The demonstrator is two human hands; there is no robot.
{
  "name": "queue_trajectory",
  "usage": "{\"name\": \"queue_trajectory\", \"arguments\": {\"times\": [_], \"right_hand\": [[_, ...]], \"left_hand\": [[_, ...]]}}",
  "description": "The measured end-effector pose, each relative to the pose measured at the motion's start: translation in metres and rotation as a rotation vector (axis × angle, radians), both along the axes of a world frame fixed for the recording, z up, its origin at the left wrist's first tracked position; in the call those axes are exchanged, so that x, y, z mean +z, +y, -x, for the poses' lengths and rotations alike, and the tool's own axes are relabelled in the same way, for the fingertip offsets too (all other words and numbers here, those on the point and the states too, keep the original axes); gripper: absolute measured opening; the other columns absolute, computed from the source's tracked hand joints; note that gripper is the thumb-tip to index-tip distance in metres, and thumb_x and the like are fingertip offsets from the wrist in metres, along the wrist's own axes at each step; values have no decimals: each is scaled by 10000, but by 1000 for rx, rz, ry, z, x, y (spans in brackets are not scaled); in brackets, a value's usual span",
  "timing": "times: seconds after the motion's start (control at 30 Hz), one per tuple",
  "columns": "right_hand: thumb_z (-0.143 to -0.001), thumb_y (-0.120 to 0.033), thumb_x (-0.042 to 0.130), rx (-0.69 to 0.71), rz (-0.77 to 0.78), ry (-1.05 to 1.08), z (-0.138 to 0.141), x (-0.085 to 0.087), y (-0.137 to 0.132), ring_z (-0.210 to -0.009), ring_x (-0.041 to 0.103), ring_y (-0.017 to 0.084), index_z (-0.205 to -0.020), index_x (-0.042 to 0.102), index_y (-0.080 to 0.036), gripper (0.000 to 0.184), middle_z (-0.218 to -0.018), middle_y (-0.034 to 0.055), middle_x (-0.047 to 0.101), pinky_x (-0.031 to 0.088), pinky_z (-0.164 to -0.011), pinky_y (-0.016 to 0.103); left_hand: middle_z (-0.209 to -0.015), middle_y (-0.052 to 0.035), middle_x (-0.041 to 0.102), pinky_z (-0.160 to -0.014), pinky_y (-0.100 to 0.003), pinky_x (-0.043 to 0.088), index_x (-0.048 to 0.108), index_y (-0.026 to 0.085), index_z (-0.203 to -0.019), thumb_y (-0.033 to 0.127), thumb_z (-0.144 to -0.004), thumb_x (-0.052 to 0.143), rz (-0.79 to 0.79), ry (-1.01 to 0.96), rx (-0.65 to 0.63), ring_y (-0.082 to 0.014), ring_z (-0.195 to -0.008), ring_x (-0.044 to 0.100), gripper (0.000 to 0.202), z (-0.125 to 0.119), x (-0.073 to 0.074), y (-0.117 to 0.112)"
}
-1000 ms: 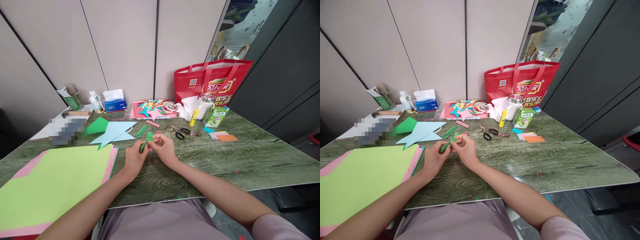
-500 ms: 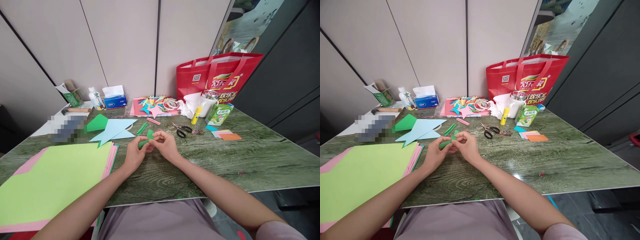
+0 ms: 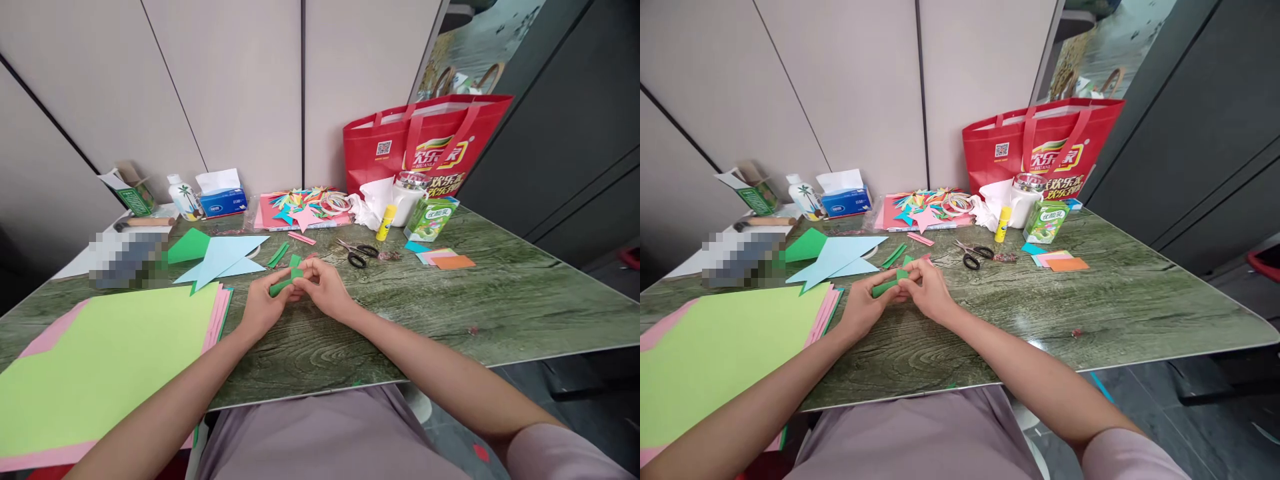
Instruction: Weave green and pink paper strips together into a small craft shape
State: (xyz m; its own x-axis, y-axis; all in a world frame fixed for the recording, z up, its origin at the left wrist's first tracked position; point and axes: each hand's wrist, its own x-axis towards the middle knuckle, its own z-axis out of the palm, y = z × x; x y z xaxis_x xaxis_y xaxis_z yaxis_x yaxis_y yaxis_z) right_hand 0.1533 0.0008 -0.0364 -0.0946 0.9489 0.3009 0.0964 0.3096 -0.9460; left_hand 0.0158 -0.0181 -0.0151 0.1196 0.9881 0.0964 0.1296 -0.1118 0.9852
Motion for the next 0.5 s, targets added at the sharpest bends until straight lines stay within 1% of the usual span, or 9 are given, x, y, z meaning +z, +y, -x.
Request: {"name": "queue_trajectory", "arguments": {"times": [0.1,0.2,0.37,0.5], "right_hand": [[-637,-220,631,61,47,80,0,-3,4,-558,560,124,-787,541,-172,181,-621,-17,587,459,-556,254],[-623,-230,646,126,66,129,-1,-4,6,-577,576,120,-807,561,-172,211,-661,-10,615,475,-577,253],[-598,-216,659,170,116,188,-2,-1,4,-564,580,110,-811,570,-172,236,-635,-25,623,477,-576,241],[-573,-199,674,140,135,179,-3,1,4,-511,560,100,-757,551,-170,223,-577,-43,608,460,-521,225]], "left_hand": [[-886,-77,715,-709,-409,564,548,112,-1177,274,-682,672,32,-63,-51,-221,-689,682,536,3,-7,4],[-867,-80,718,-707,-406,566,517,109,-1213,277,-684,673,35,-55,-61,-221,-696,683,576,5,-10,6],[-923,-93,708,-695,-403,568,532,121,-1198,280,-677,678,23,-55,-62,-230,-698,684,564,5,-7,5],[-968,-106,694,-665,-382,570,540,107,-1176,248,-688,657,13,1,-62,-232,-692,683,521,3,0,1]]}}
